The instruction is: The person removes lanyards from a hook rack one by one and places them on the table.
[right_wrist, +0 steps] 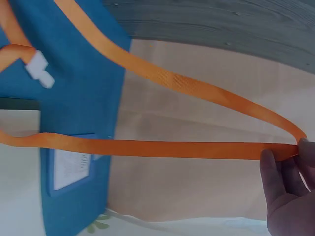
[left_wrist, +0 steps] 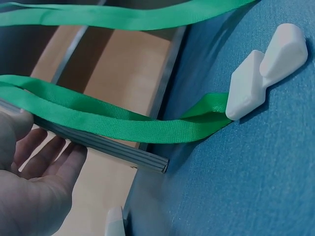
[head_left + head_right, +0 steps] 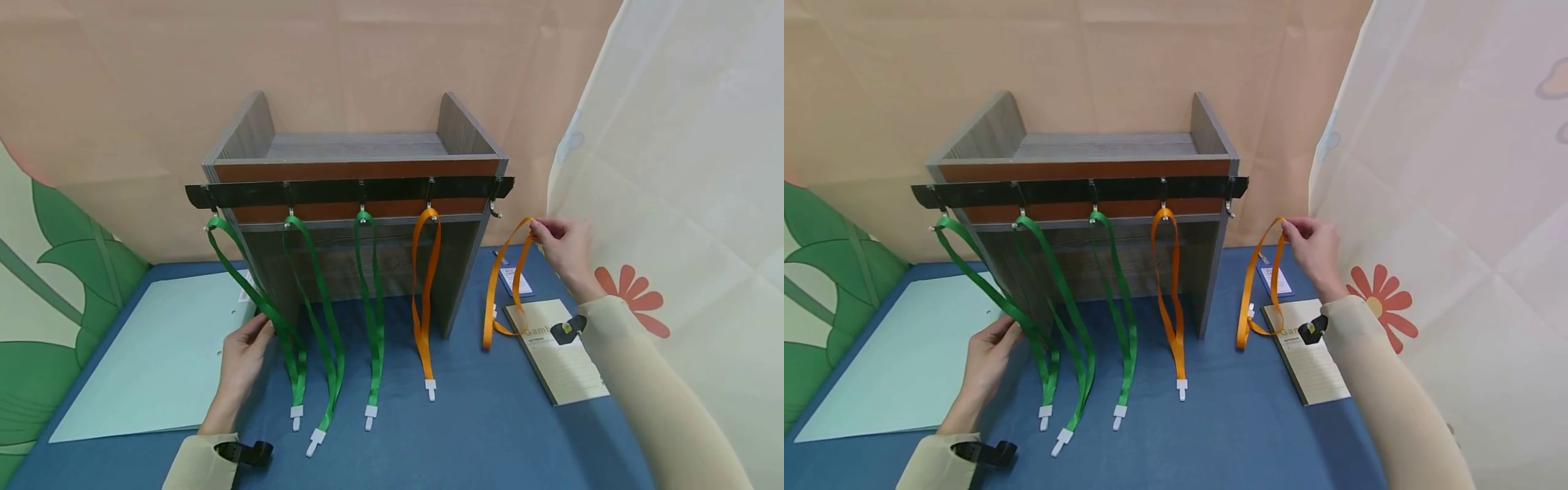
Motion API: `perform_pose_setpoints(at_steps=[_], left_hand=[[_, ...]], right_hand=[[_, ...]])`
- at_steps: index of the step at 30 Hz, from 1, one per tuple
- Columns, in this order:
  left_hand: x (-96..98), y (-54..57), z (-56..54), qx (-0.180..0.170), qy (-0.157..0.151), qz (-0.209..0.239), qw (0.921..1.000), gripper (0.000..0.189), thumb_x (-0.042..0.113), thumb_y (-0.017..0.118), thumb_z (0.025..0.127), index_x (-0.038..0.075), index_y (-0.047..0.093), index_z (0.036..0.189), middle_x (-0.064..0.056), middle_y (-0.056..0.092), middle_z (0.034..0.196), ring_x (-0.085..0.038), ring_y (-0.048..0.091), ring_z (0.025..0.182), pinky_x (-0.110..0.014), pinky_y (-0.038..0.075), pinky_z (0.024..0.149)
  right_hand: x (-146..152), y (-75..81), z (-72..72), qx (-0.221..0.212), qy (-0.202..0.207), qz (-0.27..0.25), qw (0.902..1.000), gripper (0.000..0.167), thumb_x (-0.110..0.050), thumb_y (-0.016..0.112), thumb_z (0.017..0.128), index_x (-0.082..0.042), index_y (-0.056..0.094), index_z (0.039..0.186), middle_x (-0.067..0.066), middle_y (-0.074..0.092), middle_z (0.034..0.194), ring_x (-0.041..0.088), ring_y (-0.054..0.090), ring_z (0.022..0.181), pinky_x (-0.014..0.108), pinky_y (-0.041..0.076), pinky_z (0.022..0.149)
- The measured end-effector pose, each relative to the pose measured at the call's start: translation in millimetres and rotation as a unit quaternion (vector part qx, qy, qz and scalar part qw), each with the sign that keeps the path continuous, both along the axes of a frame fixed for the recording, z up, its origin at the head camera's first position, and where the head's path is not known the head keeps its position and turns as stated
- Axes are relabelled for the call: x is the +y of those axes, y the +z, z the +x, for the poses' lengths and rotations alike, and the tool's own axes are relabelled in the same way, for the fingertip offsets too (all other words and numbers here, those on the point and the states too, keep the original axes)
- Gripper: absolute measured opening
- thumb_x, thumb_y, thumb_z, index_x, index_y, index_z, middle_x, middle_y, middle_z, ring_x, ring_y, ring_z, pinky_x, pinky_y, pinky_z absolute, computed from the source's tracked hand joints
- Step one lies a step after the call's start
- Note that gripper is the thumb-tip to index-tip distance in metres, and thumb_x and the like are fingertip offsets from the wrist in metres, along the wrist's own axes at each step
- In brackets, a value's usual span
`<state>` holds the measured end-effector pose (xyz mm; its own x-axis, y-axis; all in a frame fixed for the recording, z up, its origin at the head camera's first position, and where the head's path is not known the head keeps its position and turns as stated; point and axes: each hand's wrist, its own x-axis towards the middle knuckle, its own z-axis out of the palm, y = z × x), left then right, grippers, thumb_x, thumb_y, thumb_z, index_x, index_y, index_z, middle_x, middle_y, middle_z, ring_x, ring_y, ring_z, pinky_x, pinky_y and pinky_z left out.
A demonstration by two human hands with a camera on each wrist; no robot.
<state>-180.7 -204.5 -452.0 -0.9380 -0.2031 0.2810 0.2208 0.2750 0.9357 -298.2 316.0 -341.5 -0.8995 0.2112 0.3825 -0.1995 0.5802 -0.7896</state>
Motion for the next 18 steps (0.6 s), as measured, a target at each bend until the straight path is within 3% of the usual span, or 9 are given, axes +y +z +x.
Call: perform_pose_setpoints(at_steps=[6,11,18], left_hand=[[-5.7,-16.1,-7.8,-0.001,0.010,0.005,0.9999,0.031,0.017,0.056,0.098,0.002,0.063,0.124,0.003,0.068,0.105,-0.008,0.062,0.086,-0.021,0.050,0.078],[-6.1,-17.9,-8.2,0.002,0.012,0.009,0.9999,0.031,0.018,0.056,0.098,0.001,0.064,0.123,0.002,0.068,0.104,-0.009,0.062,0.086,-0.023,0.051,0.078],[-5.4,-17.3,-8.7,0.002,0.013,0.004,0.9999,0.031,0.018,0.056,0.098,0.002,0.063,0.124,0.000,0.068,0.106,-0.008,0.061,0.086,-0.017,0.049,0.077]], right_hand=[[1,-20.0,4.5,-0.021,0.018,0.011,0.9996,0.031,-0.024,0.061,0.094,0.001,0.068,0.112,0.019,0.066,0.103,0.031,0.063,0.088,0.014,0.049,0.070],[4,-35.4,10.2,-0.049,0.016,0.059,0.9970,0.030,-0.024,0.060,0.095,0.001,0.069,0.111,0.018,0.066,0.098,0.029,0.060,0.084,0.015,0.047,0.065],[7,-59.6,16.0,-0.069,0.032,0.127,0.9891,0.027,-0.022,0.062,0.095,0.002,0.070,0.106,0.017,0.067,0.093,0.027,0.059,0.078,0.023,0.049,0.063]])
